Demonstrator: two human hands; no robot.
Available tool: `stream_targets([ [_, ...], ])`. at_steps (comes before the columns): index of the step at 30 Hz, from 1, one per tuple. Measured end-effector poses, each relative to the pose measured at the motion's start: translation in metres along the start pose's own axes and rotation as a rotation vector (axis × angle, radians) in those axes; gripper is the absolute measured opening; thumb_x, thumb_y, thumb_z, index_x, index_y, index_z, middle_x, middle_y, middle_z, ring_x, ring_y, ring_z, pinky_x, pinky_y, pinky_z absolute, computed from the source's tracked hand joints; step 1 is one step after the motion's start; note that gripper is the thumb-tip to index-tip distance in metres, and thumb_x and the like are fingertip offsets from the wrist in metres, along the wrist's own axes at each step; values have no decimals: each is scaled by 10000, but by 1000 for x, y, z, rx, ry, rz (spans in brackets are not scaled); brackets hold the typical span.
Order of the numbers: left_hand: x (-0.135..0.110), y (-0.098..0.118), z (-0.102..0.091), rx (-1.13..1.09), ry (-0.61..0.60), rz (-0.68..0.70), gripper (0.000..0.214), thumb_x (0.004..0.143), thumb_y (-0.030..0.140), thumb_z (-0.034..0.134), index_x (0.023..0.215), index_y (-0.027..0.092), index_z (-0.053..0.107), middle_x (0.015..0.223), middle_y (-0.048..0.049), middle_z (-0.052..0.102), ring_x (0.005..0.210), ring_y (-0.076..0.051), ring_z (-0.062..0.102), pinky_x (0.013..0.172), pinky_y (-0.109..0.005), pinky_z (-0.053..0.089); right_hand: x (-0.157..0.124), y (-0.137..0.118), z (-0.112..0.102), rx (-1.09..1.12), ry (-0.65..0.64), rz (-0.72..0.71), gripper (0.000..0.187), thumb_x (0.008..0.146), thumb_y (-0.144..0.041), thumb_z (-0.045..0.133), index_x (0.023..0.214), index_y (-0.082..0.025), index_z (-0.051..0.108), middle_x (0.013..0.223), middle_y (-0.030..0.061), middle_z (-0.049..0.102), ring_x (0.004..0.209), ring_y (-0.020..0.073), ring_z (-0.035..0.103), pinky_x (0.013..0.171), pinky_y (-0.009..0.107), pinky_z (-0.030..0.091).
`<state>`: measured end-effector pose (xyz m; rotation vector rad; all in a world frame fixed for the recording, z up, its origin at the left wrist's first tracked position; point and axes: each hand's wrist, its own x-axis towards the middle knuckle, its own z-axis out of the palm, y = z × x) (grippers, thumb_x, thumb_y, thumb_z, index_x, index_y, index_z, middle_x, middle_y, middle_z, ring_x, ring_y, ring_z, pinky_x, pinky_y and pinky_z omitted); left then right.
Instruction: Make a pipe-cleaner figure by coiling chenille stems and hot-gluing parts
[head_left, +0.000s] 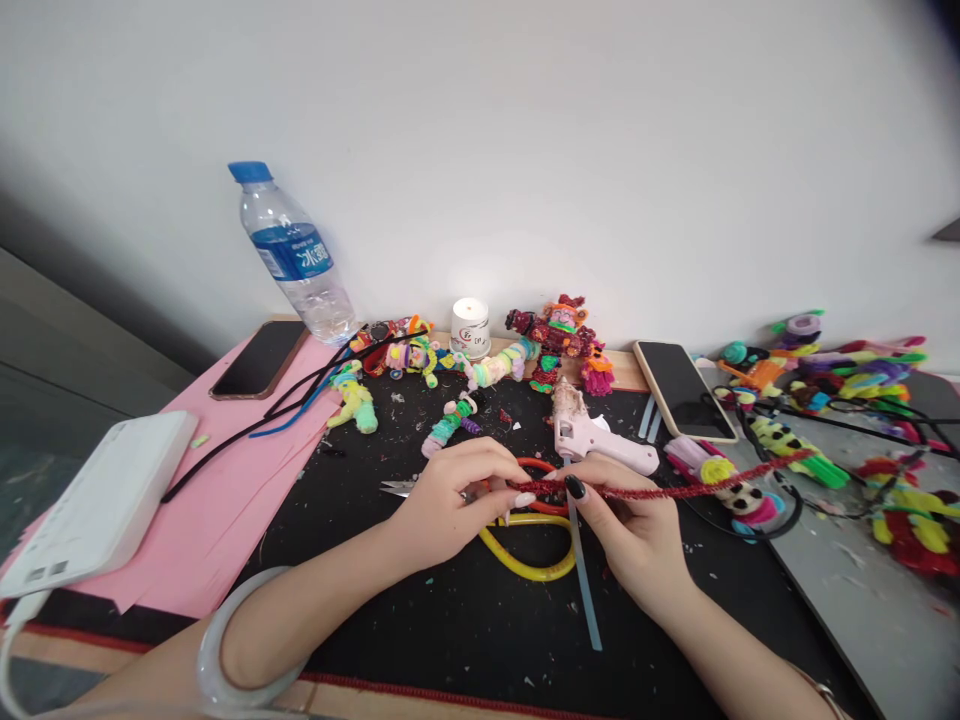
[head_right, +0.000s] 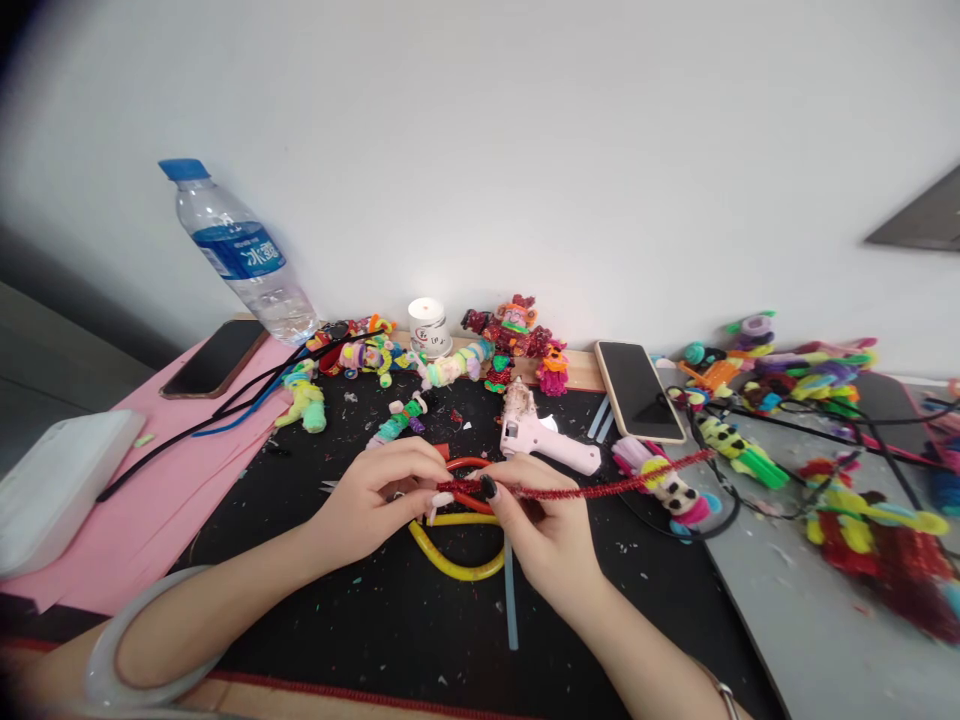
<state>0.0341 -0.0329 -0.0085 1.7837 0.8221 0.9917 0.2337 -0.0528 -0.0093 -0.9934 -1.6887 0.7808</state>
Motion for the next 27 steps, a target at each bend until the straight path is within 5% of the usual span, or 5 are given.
stream_targets([
  [19,0,1,0,207,4,171,130,844,139,556,852,89,676,794,-101,632,713,-147,580,651,-251,466,1,-1,-1,-34,-64,-7,166,848,-131,557,872,-175,715,684,29,626,621,142,564,563,255,423],
  [27,1,1,-1,46,-21,22,134,835,206,585,835,106,676,815,-76,605,652,-126,592,582,-227,488,2,1,-2,102,-17,112,135,854,-181,578,864,-219,708,757,18,667,688,139,599,631,243,459],
])
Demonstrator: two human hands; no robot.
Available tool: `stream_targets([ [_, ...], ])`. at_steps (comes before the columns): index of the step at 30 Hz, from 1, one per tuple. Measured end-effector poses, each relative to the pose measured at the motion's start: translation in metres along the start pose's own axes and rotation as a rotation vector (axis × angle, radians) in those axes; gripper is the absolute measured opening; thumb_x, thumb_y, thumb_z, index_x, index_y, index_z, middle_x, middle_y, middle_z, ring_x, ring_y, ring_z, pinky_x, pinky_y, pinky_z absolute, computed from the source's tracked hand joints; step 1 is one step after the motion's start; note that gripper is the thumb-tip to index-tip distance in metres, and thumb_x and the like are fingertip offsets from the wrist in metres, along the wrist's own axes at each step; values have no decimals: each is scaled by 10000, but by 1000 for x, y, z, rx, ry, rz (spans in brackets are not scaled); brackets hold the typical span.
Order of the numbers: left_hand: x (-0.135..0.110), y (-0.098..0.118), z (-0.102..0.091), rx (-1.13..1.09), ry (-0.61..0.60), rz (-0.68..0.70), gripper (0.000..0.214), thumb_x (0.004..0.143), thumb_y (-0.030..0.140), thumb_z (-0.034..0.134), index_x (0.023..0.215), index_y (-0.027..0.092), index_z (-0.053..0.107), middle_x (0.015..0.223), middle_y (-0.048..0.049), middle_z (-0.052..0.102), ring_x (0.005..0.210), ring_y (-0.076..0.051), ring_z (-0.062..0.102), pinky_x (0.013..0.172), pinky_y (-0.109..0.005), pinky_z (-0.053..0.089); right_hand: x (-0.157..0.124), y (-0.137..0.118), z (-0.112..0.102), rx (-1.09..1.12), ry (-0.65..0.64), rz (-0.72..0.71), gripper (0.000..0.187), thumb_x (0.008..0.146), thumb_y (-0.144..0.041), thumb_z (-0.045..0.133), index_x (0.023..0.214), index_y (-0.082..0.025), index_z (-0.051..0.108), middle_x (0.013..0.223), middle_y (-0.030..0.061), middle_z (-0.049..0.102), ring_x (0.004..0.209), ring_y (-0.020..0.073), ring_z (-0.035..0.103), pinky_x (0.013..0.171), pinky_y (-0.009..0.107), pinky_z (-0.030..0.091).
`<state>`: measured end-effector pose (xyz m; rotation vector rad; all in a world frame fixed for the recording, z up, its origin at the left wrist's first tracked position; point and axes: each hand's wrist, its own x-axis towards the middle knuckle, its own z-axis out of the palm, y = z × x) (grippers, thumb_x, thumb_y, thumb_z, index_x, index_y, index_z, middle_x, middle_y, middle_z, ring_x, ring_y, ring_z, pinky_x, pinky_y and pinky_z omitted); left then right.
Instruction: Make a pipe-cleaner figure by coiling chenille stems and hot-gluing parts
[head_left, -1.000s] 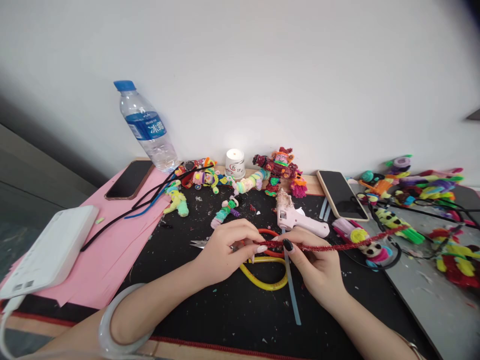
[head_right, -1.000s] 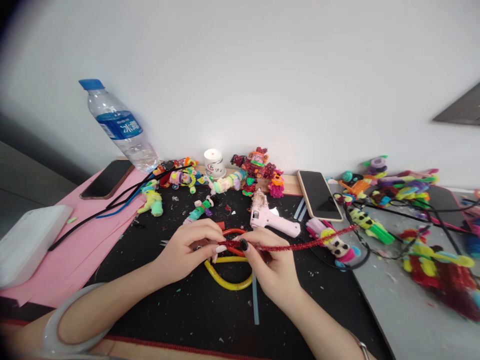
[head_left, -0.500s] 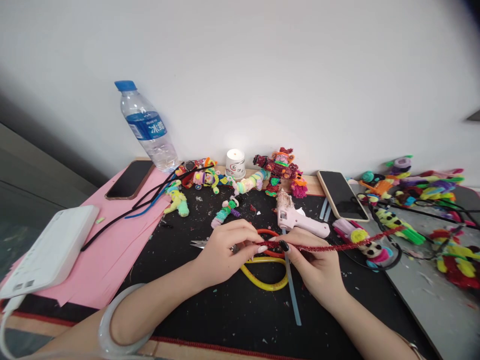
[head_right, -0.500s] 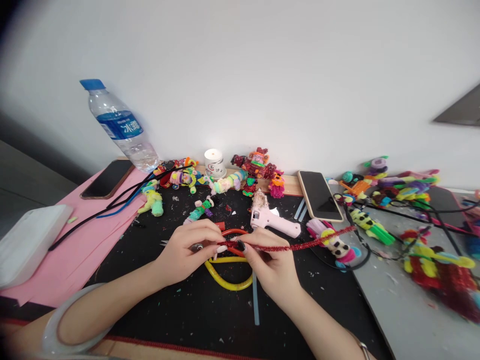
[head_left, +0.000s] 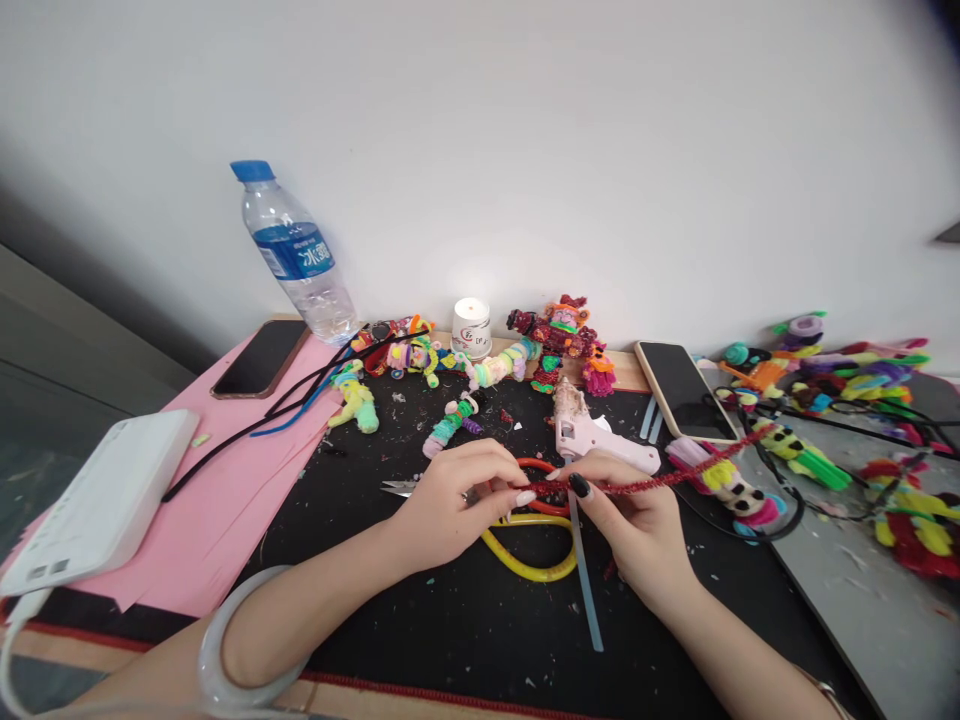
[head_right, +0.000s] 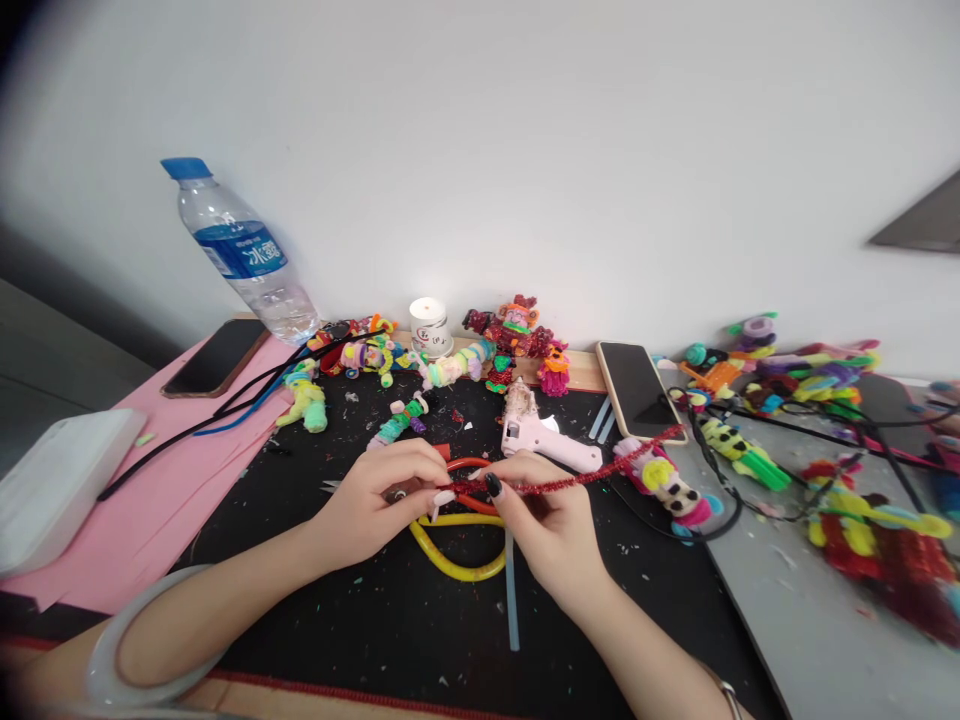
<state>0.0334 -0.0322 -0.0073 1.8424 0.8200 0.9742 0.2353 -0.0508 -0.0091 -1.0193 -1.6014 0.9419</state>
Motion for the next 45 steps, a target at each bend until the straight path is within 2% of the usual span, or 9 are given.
stream_targets([
  [3,0,-1,2,-172,32,-133,145,839,223,580,849,121,684,840,-60,600,580,-109,620,566,-233,523,0,7,1,149,65,95,99,839,-212,617,860,-250,706,755,0,662,642,115,574,578,213,448],
  [9,3,0,5,-426,107,-402,119,814,247,617,825,154,690,617,-11,659,542,-118,643,553,-209,535,-2,13,3,383,137,241,76,819,-268,655,862,-240,712,649,-13,599,509,68,443,451,181,340],
  [16,6,-6,1,-664,237,-509,212,733,282,729,908,164,706,750,-35,729,648,-116,685,561,-158,529,-1,14,4,390,97,294,94,785,-259,692,866,-242,735,681,10,667,497,65,455,415,176,316],
  [20,6,-7,1,-813,280,-532,260,675,229,780,918,173,707,845,-33,732,705,-107,688,624,-163,544,-4,17,3,261,44,286,127,791,-263,683,899,-249,748,775,34,709,581,106,555,453,195,411],
  [24,6,-6,1,-958,265,-549,277,668,170,783,935,180,711,839,-21,732,738,-93,682,705,-177,548,-2,11,2,152,-5,236,161,815,-279,650,941,-252,746,871,51,730,756,185,646,628,291,535],
  [31,7,-7,2,-977,208,-591,226,704,222,760,915,157,715,874,-52,729,667,-88,660,627,-179,537,2,1,2,-8,-155,86,216,831,-195,607,1000,-256,726,951,58,726,843,199,661,765,333,537],
  [36,7,-11,-2,-966,234,-527,217,764,235,711,972,175,699,847,-26,694,658,-69,626,636,-187,529,2,7,2,-229,-89,13,235,812,-175,605,1029,-239,666,870,41,672,632,144,577,549,261,483],
  [41,8,-13,-6,-992,274,-498,257,776,229,696,1030,189,691,832,-14,650,726,-89,621,690,-213,529,9,14,-9,-677,123,-125,351,780,-95,503,1092,-223,598,1097,87,598,1000,241,559,815,369,461],
  [45,9,-12,-8,-1019,258,-491,277,785,225,684,1057,174,685,791,-9,622,716,-82,596,679,-203,517,14,27,-21,-1036,135,10,493,704,-90,489,1176,-225,532,1209,114,540,1103,311,503,869,468,388],
])
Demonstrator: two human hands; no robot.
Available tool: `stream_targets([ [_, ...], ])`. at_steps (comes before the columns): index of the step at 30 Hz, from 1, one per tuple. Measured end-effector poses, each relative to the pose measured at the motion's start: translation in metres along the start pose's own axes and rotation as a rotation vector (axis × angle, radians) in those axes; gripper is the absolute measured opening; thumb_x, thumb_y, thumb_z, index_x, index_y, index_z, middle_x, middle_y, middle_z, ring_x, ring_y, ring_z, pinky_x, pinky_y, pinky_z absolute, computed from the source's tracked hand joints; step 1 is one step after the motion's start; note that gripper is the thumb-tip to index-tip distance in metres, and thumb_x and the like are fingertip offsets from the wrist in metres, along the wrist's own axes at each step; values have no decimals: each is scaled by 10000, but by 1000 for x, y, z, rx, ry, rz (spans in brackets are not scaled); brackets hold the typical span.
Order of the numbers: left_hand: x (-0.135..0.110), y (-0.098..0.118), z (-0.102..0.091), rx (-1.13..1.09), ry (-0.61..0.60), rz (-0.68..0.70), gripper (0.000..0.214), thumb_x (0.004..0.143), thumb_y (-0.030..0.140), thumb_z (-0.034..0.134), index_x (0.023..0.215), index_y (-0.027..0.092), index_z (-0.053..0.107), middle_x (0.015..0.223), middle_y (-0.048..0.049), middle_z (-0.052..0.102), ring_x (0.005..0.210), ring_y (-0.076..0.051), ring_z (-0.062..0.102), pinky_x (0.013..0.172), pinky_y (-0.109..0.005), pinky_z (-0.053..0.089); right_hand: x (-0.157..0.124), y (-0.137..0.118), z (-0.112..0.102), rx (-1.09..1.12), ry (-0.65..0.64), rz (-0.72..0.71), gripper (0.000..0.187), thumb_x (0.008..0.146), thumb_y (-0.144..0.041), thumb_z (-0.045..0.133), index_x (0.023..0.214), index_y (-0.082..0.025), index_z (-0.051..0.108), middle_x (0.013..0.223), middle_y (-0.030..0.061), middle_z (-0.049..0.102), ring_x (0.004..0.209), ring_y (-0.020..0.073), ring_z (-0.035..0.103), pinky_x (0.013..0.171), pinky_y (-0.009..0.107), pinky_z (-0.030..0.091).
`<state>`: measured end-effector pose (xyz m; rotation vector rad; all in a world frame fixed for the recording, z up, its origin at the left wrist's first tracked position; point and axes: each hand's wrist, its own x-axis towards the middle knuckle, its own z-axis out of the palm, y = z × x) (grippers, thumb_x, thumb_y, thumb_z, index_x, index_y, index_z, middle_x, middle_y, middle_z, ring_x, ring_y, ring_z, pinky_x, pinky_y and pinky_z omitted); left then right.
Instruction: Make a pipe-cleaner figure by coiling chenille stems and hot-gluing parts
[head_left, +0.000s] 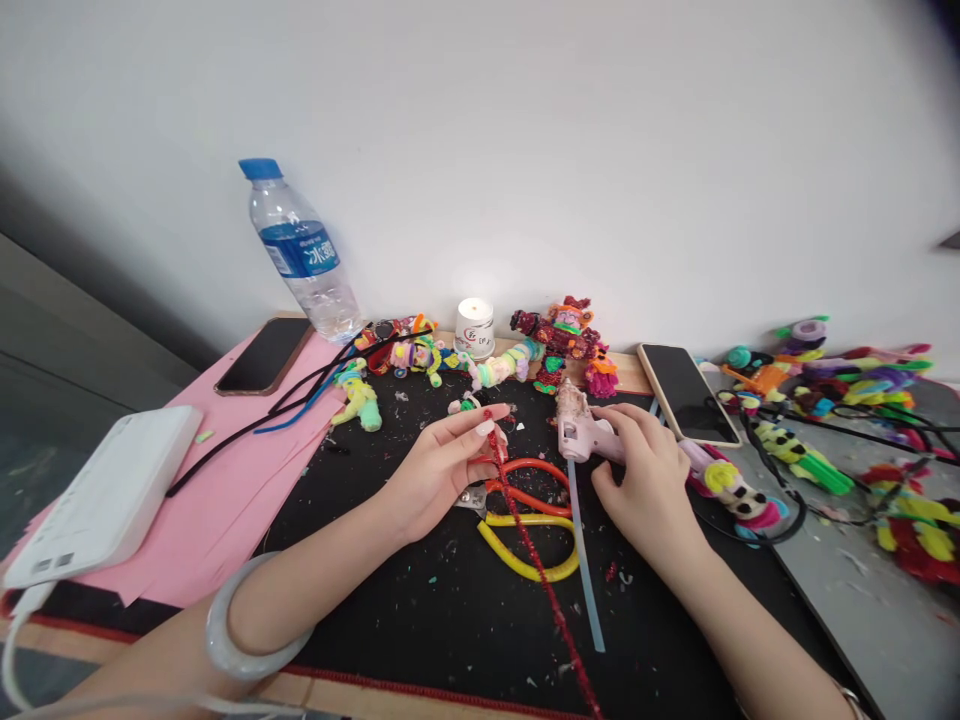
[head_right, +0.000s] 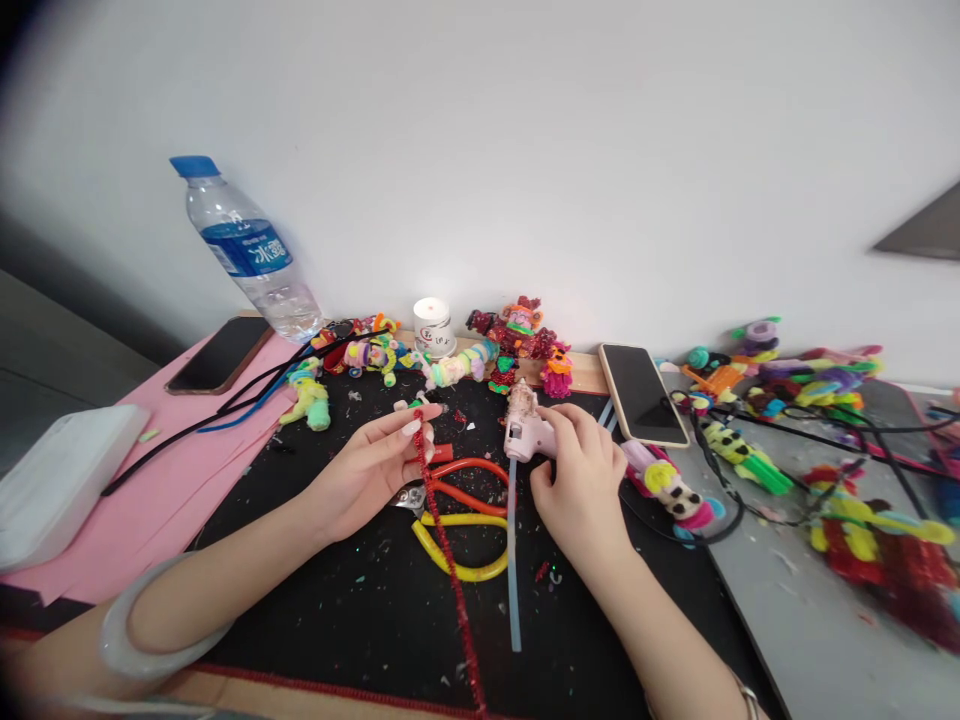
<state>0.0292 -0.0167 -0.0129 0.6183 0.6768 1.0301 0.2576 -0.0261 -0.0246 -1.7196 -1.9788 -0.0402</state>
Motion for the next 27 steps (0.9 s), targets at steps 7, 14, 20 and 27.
stream_targets([
  [7,-1,0,-1,3,-22,-1,269,798,225,670,1061,167,677,736,2,596,631,-51,540,612,-160,455,3,14,5,-140,-100,81,415,709,-184,506,1121,-217,548,1055,103,607,978,310,559,753,436,405],
  [14,0,1,2,0,29,10,218,761,211,700,971,168,664,749,10,573,598,-51,526,554,-162,437,6,17,0,16,-90,36,296,750,-273,559,1034,-220,621,965,74,666,905,272,615,738,374,432],
  [20,0,0,1,5,37,20,181,791,207,671,967,174,640,785,18,558,606,-35,531,568,-147,454,9,15,-5,132,-53,86,194,775,-357,590,869,-210,674,820,56,699,759,238,644,640,329,453],
  [27,0,-2,1,191,75,55,285,782,246,682,1059,203,631,840,0,614,695,-78,603,659,-202,510,6,9,-9,472,38,151,217,771,-300,622,948,-187,676,858,61,728,767,241,674,663,327,526],
])
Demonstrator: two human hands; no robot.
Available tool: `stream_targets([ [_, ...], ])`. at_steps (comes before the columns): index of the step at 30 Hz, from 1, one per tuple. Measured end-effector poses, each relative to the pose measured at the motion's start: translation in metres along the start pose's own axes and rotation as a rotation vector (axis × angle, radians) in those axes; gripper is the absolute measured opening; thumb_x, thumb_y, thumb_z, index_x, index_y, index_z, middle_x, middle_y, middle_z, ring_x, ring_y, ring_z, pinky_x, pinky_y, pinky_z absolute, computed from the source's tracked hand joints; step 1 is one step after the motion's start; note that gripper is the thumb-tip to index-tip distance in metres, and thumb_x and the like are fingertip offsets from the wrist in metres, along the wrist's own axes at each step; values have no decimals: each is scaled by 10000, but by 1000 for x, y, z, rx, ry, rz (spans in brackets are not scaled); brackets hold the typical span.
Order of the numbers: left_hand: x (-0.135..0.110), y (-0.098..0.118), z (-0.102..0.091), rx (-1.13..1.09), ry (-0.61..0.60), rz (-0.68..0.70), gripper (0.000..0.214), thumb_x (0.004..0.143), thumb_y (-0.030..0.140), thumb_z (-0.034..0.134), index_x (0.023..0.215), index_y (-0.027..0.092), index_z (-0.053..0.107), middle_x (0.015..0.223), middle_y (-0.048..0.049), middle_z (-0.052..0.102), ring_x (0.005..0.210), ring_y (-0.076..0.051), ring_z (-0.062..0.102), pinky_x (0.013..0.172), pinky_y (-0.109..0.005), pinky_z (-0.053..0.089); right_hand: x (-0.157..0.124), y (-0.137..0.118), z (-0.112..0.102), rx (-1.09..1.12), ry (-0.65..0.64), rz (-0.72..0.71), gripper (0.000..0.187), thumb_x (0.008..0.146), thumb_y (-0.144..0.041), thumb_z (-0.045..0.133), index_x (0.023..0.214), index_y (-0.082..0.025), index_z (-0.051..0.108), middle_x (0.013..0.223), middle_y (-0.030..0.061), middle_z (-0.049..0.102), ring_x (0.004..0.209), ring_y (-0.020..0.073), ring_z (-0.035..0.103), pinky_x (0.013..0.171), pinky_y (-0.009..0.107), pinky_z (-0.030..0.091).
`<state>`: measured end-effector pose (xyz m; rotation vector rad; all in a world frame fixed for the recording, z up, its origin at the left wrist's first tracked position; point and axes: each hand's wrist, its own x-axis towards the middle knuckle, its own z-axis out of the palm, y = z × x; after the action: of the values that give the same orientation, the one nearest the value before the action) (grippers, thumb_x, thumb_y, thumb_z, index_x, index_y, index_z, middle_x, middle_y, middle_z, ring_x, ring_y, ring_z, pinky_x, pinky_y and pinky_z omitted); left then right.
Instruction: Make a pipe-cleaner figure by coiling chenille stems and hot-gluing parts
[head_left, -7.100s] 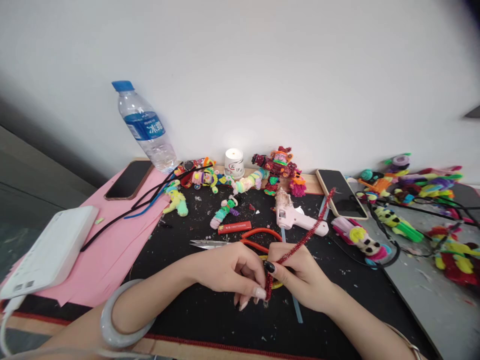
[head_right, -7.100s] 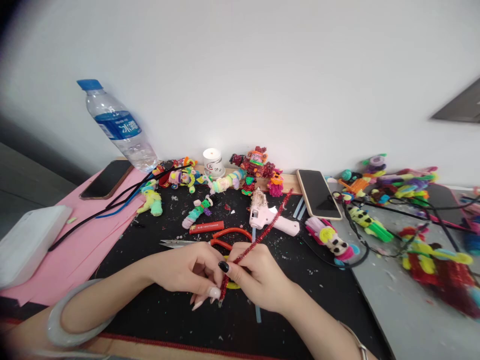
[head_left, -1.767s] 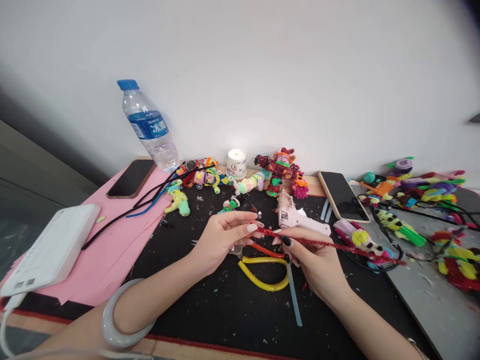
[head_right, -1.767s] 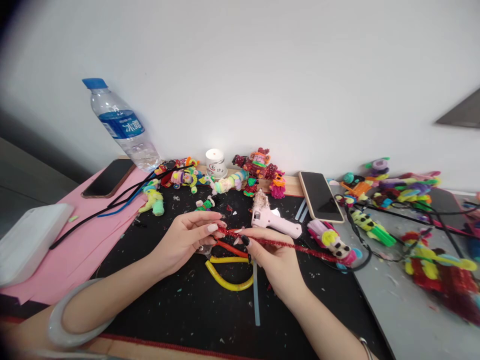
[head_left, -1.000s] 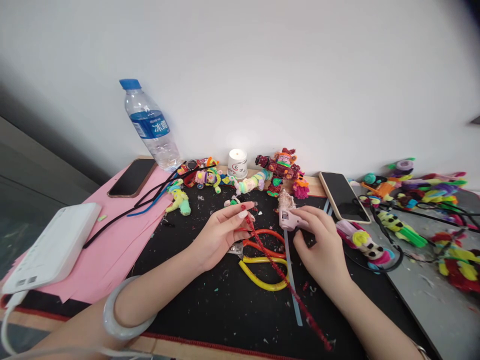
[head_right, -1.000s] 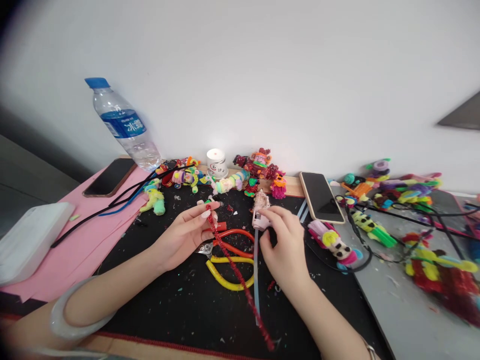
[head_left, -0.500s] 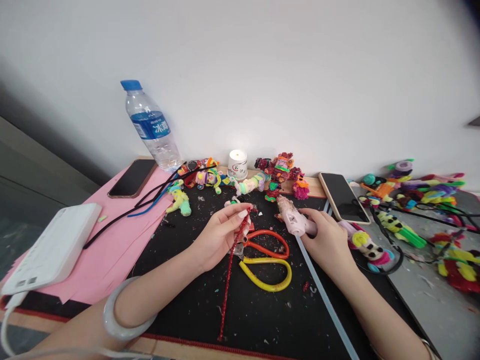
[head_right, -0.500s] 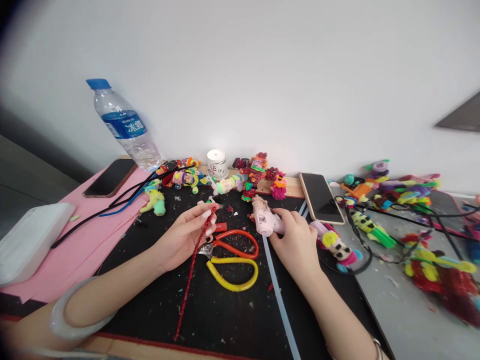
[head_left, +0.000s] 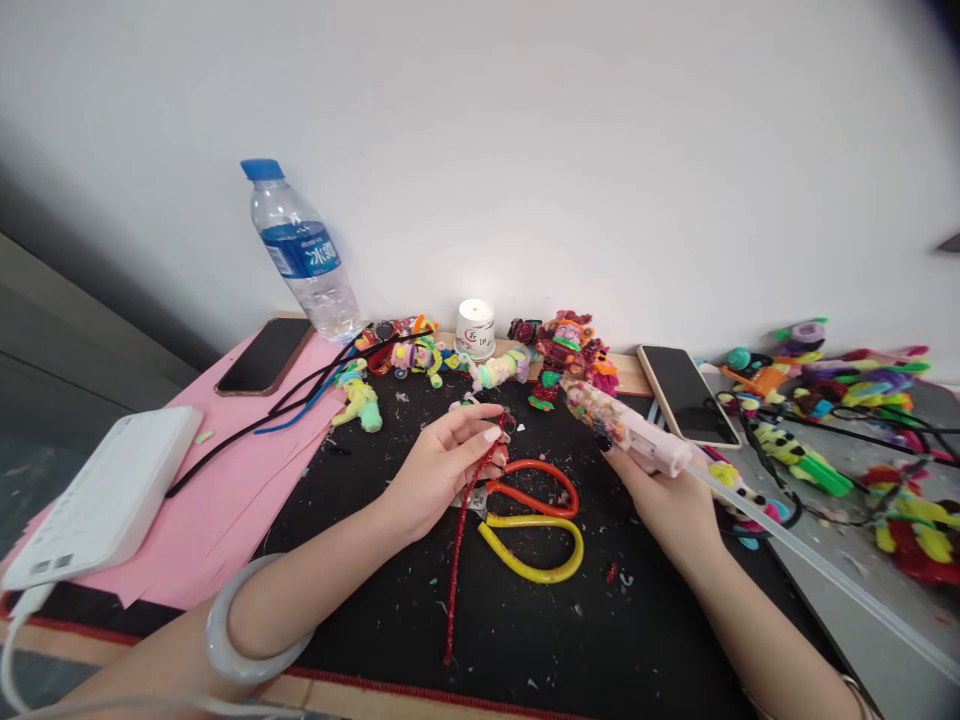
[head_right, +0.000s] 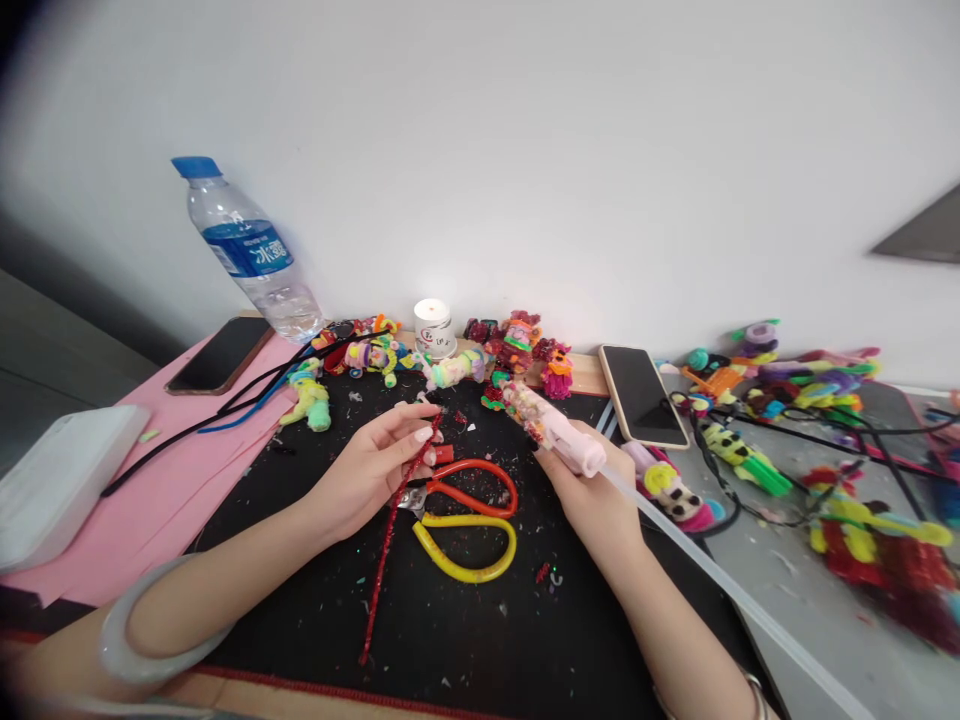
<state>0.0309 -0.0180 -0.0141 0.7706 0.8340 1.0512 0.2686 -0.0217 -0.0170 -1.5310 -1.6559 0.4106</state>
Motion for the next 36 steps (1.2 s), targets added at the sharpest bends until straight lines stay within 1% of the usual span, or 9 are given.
stream_targets([
  [3,1,-3,0,138,26,37,352,729,242,724,1068,191,643,913,-33,652,766,-124,631,704,-247,520,-3,-1,0,123,-52,-29,219,776,-261,624,978,-191,671,866,48,733,767,236,680,651,314,544],
  [7,2,-5,-2,236,41,56,420,667,194,759,1072,181,648,952,-39,660,871,-156,631,793,-278,509,-5,0,-1,128,-141,-62,145,762,-238,631,887,-193,688,768,36,727,667,218,665,572,292,530],
  [11,1,-4,-3,360,48,79,428,647,212,770,1051,168,636,875,-14,627,762,-137,644,730,-266,511,-5,-2,-2,149,-265,-96,155,759,-225,621,893,-195,694,738,32,719,645,214,656,529,279,508],
  [14,-1,-3,-3,434,64,103,413,653,238,770,1034,166,629,849,-3,613,700,-128,651,699,-259,512,-5,-5,-2,177,-310,-83,159,770,-236,612,901,-198,694,747,32,721,646,213,658,519,273,503],
  [18,-1,-2,-2,400,68,99,334,680,252,753,976,144,645,869,-44,675,750,-155,663,719,-278,529,-6,-7,-3,202,-317,-65,133,769,-227,605,867,-199,690,743,28,720,634,205,657,516,266,504],
  [22,0,0,-2,279,97,-14,345,669,251,769,986,153,672,917,-63,719,804,-166,674,710,-266,545,-6,-8,-3,188,-294,-60,96,763,-232,604,803,-196,683,684,25,710,583,196,646,470,252,489],
  [25,1,0,-2,211,109,-68,372,659,234,781,1009,167,675,932,-55,729,836,-160,678,726,-250,550,-6,-8,-3,185,-303,-64,118,763,-234,601,830,-189,687,706,31,717,593,198,653,494,255,507],
  [31,3,-4,-5,184,42,-75,445,605,207,820,1024,176,673,959,-44,727,874,-157,676,800,-250,536,-7,-5,-2,155,-381,-87,138,787,-267,583,852,-188,675,697,34,706,593,199,649,483,249,493],
  [36,3,-5,-5,229,44,-66,462,591,201,825,1024,162,671,967,-54,726,892,-178,677,842,-288,530,-6,-5,-3,156,-434,-119,140,801,-280,576,863,-172,641,709,34,685,601,186,625,527,255,492],
])
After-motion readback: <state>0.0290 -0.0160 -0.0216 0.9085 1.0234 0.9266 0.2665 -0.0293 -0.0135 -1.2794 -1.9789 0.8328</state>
